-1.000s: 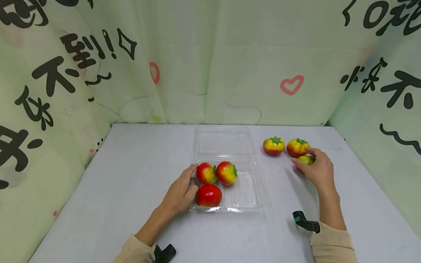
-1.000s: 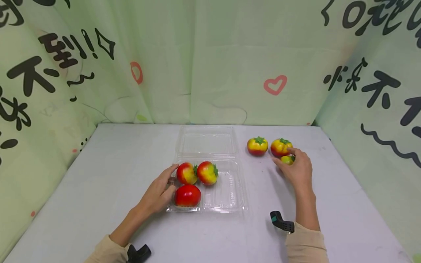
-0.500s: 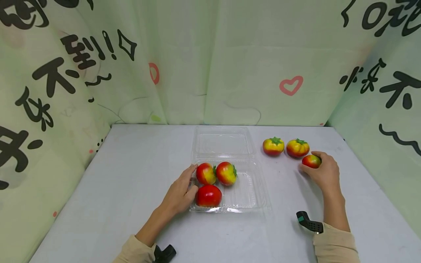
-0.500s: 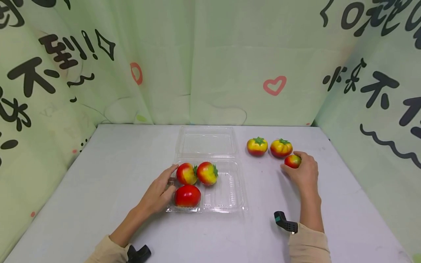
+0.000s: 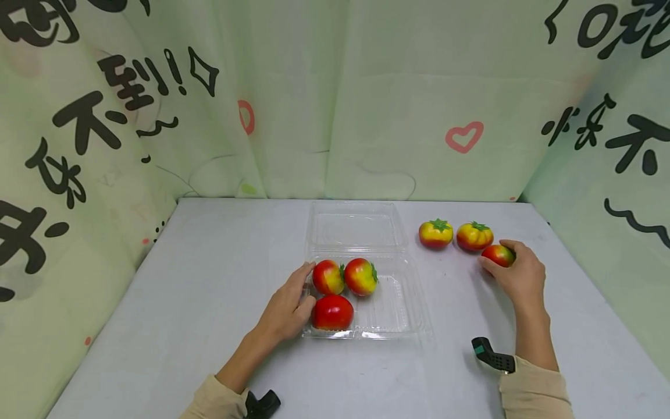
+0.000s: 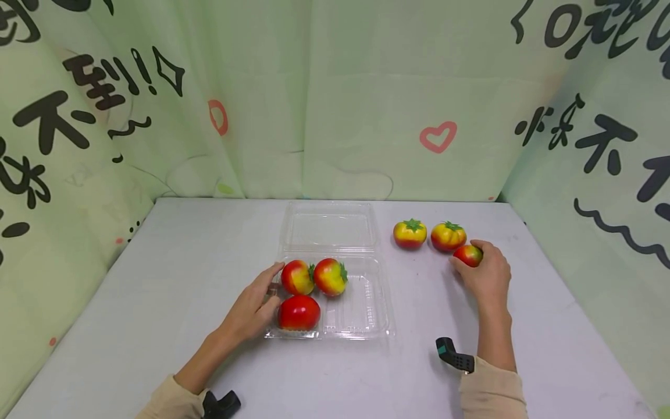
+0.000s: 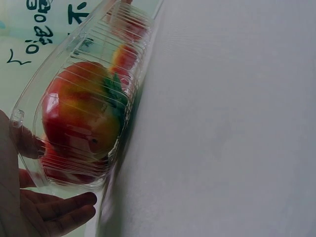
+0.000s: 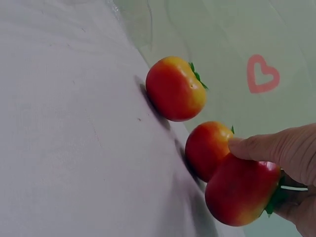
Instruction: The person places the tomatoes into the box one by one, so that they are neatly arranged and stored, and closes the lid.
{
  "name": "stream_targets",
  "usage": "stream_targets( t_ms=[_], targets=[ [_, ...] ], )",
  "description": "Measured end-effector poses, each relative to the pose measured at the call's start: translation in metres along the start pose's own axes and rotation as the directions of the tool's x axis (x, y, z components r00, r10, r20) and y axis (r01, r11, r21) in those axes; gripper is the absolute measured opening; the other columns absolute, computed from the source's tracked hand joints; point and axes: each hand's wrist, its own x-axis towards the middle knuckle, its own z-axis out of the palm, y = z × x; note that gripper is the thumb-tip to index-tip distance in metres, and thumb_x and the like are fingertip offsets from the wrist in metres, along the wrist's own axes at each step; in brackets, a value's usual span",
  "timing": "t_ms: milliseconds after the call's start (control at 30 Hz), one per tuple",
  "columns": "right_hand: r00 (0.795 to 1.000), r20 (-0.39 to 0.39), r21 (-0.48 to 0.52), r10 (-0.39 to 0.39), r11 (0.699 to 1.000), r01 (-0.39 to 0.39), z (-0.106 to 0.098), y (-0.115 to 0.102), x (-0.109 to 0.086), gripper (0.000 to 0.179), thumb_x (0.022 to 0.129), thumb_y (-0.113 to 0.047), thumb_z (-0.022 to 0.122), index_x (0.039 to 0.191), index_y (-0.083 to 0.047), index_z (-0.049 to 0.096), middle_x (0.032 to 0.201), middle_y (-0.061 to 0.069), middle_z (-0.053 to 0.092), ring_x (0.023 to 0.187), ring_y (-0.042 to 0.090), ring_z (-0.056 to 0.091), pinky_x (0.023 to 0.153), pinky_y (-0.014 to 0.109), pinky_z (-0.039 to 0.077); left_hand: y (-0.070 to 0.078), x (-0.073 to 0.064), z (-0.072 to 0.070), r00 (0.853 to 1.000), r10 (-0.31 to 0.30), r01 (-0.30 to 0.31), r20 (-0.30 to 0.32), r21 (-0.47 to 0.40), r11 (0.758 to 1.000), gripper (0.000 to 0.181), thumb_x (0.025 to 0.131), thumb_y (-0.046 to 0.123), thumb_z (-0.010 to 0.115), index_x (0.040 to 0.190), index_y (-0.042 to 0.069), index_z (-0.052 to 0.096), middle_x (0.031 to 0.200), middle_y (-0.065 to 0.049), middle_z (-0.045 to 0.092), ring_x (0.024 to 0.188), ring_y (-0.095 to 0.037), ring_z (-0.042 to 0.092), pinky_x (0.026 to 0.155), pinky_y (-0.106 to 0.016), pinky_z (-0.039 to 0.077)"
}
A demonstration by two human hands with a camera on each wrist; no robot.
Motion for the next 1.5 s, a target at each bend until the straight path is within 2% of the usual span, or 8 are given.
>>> stream_targets(
  t_ms=[233,600,1033,1500],
  targets=[
    [0.998,-0.015,0.009,-0.054,0.998,0.054,-0.002,-0.011,-0.004,0.072,0.096,-0.027,0.07,0.152,0.006,0.039,0.152,0.035,0.039,0.139,0.053,0.035,0.113,0.066,0.035,0.001,0.001,-0.001,1.0,0.003,-0.003,0.005,-0.006,1.0,0.069,0.087,0.017,0.052,0.154,0.002,0.041,0.159,-0.019,0.042,0.126,-0.035,0.062,0.106,-0.054,0.049],
    [0.991,-0.035,0.028,-0.13,0.991,0.131,-0.005,-0.037,-0.02,0.071,0.096,-0.029,0.071,0.152,0.003,0.041,0.152,0.032,0.042,0.137,0.052,0.038,0.107,0.066,0.042,0.001,0.0,-0.001,1.0,0.002,-0.002,0.005,-0.004,1.0,0.069,0.087,0.017,0.052,0.154,0.002,0.041,0.159,-0.019,0.042,0.126,-0.035,0.062,0.107,-0.054,0.048],
    [0.963,-0.07,0.025,-0.261,0.964,0.263,-0.008,-0.063,-0.039,0.069,0.093,-0.031,0.074,0.148,0.001,0.048,0.146,0.028,0.05,0.13,0.046,0.045,0.102,0.066,0.047,0.001,0.0,-0.001,1.0,0.006,-0.006,0.005,-0.007,1.0,0.069,0.087,0.016,0.052,0.154,0.002,0.041,0.159,-0.019,0.042,0.126,-0.035,0.062,0.107,-0.054,0.048],
    [0.939,-0.062,0.054,-0.339,0.938,0.343,-0.005,-0.086,-0.058,0.067,0.091,-0.03,0.077,0.146,-0.001,0.052,0.145,0.027,0.052,0.13,0.046,0.046,0.099,0.065,0.05,0.0,0.0,-0.001,1.0,0.014,-0.013,0.003,-0.01,1.0,0.069,0.087,0.016,0.051,0.154,0.002,0.041,0.159,-0.019,0.042,0.127,-0.035,0.061,0.108,-0.055,0.047]
  ],
)
